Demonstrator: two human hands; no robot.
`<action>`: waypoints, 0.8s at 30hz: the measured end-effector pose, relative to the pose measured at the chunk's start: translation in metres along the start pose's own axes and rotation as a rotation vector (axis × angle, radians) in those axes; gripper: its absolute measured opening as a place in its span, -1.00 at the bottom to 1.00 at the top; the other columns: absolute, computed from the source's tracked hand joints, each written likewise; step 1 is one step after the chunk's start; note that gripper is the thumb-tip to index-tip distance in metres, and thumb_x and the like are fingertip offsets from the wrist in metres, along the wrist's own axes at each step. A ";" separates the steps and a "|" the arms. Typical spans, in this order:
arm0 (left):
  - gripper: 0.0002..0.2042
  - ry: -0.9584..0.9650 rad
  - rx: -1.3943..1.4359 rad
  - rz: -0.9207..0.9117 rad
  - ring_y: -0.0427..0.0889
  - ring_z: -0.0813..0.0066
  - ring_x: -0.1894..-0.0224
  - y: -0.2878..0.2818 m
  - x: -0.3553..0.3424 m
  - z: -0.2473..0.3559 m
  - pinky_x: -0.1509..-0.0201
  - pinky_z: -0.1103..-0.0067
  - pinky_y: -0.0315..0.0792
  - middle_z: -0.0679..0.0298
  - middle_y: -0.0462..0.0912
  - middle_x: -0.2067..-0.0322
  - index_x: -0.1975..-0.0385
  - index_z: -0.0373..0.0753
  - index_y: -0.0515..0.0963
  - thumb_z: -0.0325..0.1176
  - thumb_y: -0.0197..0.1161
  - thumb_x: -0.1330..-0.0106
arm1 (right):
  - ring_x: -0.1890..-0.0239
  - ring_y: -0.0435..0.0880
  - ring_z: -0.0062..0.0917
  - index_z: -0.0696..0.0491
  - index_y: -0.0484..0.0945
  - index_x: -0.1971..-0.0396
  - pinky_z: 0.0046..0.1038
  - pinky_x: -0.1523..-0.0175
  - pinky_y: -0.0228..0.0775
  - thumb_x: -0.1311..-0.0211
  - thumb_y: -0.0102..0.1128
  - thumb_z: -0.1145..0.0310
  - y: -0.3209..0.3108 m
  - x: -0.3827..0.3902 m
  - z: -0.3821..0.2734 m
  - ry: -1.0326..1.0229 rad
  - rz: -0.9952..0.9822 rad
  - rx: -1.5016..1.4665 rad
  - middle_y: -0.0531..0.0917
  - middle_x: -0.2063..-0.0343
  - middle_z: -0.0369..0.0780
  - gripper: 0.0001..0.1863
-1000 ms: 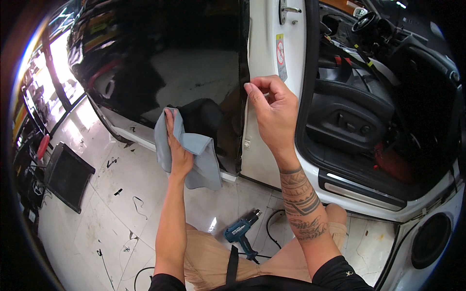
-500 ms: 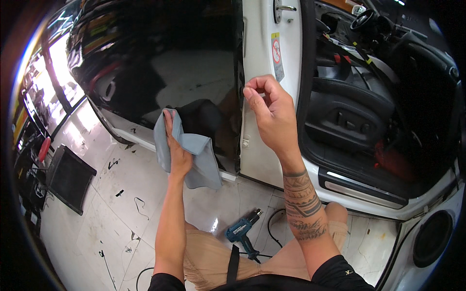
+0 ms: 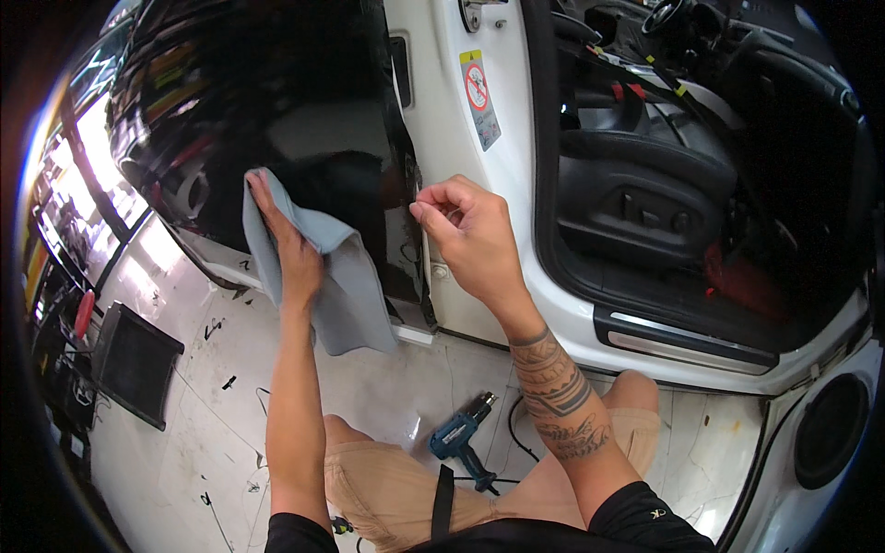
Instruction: The person uses a heat gun to warm the car's door frame and then applies a black vinyl wrap to the door edge, smoothing it with a cloth. The person works along the door frame, heating and pressing the wrap into place.
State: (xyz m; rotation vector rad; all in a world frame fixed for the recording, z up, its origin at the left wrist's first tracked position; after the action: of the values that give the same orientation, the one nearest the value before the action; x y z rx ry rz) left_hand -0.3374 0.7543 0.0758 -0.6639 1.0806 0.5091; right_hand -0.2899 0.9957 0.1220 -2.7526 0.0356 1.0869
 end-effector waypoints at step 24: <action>0.21 -0.075 -0.156 0.072 -0.43 0.01 -0.54 0.017 -0.027 0.022 -0.51 0.17 -0.43 -0.07 -0.44 -0.49 -0.48 -0.26 -0.37 0.50 0.07 -0.10 | 0.41 0.31 -0.82 0.13 0.49 0.37 -0.71 0.29 0.20 -0.33 0.17 0.45 0.005 -0.001 0.014 0.114 -0.131 -0.362 0.43 0.46 -0.45 -0.90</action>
State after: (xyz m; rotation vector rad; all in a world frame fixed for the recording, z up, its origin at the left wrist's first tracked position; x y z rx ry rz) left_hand -0.3453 0.7799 0.1034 -0.7380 1.0034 0.6809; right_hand -0.3007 0.9931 0.1119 -3.0777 -0.3554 0.9839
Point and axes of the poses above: each hand's wrist, its own x-axis away from the middle knuckle, its own y-axis out of the palm, z = x × y, the point moved 1 cm from there along -x, towards the middle knuckle
